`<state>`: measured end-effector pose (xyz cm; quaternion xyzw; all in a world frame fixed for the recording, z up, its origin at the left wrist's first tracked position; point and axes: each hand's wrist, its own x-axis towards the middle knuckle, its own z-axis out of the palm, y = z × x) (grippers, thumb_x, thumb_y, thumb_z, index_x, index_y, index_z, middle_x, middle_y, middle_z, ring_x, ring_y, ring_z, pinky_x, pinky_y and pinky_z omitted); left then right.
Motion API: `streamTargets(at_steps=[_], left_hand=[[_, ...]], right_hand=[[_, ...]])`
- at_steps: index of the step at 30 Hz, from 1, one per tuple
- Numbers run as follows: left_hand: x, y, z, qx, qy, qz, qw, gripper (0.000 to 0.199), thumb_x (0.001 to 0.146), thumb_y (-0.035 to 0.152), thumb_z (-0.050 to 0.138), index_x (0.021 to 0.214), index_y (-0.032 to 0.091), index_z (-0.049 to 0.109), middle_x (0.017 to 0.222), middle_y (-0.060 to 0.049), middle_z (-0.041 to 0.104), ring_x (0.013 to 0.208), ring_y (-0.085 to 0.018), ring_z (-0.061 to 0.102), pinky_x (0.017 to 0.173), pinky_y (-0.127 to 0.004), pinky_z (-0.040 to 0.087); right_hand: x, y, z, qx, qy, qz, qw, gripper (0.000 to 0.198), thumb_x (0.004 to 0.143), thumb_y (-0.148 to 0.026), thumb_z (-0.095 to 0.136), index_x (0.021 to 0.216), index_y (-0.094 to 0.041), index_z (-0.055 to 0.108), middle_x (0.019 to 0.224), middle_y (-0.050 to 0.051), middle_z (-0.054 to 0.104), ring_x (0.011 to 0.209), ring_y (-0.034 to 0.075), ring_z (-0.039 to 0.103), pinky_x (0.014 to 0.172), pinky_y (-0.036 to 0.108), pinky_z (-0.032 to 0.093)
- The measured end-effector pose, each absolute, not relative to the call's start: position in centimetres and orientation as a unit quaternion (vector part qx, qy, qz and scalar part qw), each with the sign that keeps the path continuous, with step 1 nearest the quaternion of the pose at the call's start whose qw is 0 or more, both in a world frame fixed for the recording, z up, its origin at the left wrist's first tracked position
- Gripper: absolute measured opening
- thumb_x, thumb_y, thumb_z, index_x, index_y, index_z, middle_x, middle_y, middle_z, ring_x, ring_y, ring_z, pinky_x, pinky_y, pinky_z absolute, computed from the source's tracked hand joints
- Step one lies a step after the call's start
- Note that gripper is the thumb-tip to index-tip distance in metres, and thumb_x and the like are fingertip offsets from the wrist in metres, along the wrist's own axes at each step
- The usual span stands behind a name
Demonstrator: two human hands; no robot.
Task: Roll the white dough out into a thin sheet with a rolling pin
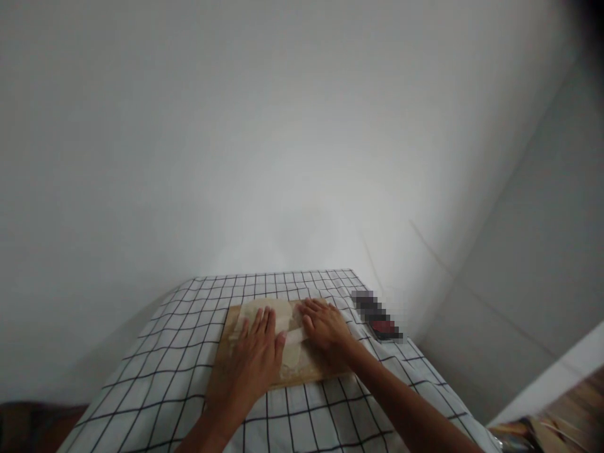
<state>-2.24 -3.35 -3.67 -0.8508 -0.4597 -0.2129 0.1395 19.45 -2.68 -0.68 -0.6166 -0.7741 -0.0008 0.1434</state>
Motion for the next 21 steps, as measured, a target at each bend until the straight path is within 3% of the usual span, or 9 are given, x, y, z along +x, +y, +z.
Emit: streamTargets(at_steps=[4,10,14,18,21], left_hand=[[-2.2,-5.6,-4.2,-0.845,-0.441,-0.262,0.150,0.056,0.106,0.040,0.034,0.151,0.008,0.048,0.156,-0.018,0.049,0.147,-0.033,0.044,0.117,-0.055,0.042],[-3.0,-7.7,-4.4,-0.863,-0.401,-0.266,0.156,0.057,0.102,0.033,0.041,0.154,0.011,0.044,0.158,-0.016,0.047,0.147,-0.030,0.044,0.119,-0.053,0.039],[-2.8,-6.3,-3.9,-0.869,-0.421,-0.225,0.131,0.053,0.104,0.037,0.036,0.148,0.013,0.052,0.153,-0.016,0.054,0.144,-0.030,0.049,0.116,-0.054,0.043],[-2.7,-3.1,-3.2,-0.851,-0.467,-0.200,0.130,0.052,0.105,0.038,0.034,0.144,0.012,0.057,0.152,-0.019,0.054,0.145,-0.035,0.046,0.115,-0.064,0.038],[-3.2,-0.8,-2.8,-0.839,-0.491,-0.188,0.141,0.049,0.105,0.037,0.034,0.139,0.011,0.059,0.149,-0.022,0.057,0.144,-0.036,0.048,0.115,-0.068,0.035]], right_hand=[[19.3,-6.1,-1.3,-0.635,-0.756,0.010,0.159,0.049,0.107,-0.033,0.030,0.146,-0.019,0.056,0.153,0.011,0.055,0.145,0.026,0.046,0.120,0.051,0.034],[19.5,-8.7,-3.0,-0.658,-0.733,-0.022,0.172,0.056,0.108,-0.037,0.030,0.154,-0.010,0.045,0.162,0.017,0.041,0.153,0.028,0.034,0.123,0.047,0.032],[19.6,-6.3,-2.0,-0.642,-0.753,0.005,0.143,0.052,0.108,-0.037,0.029,0.152,-0.018,0.050,0.162,0.014,0.043,0.152,0.028,0.034,0.122,0.053,0.029],[19.1,-1.3,-0.5,-0.632,-0.766,0.026,0.115,0.049,0.109,-0.039,0.027,0.145,-0.025,0.057,0.160,0.011,0.046,0.151,0.028,0.036,0.120,0.059,0.027],[18.6,2.6,-0.1,-0.616,-0.778,0.043,0.115,0.051,0.108,-0.044,0.028,0.148,-0.026,0.053,0.161,0.011,0.045,0.151,0.027,0.037,0.118,0.059,0.030]])
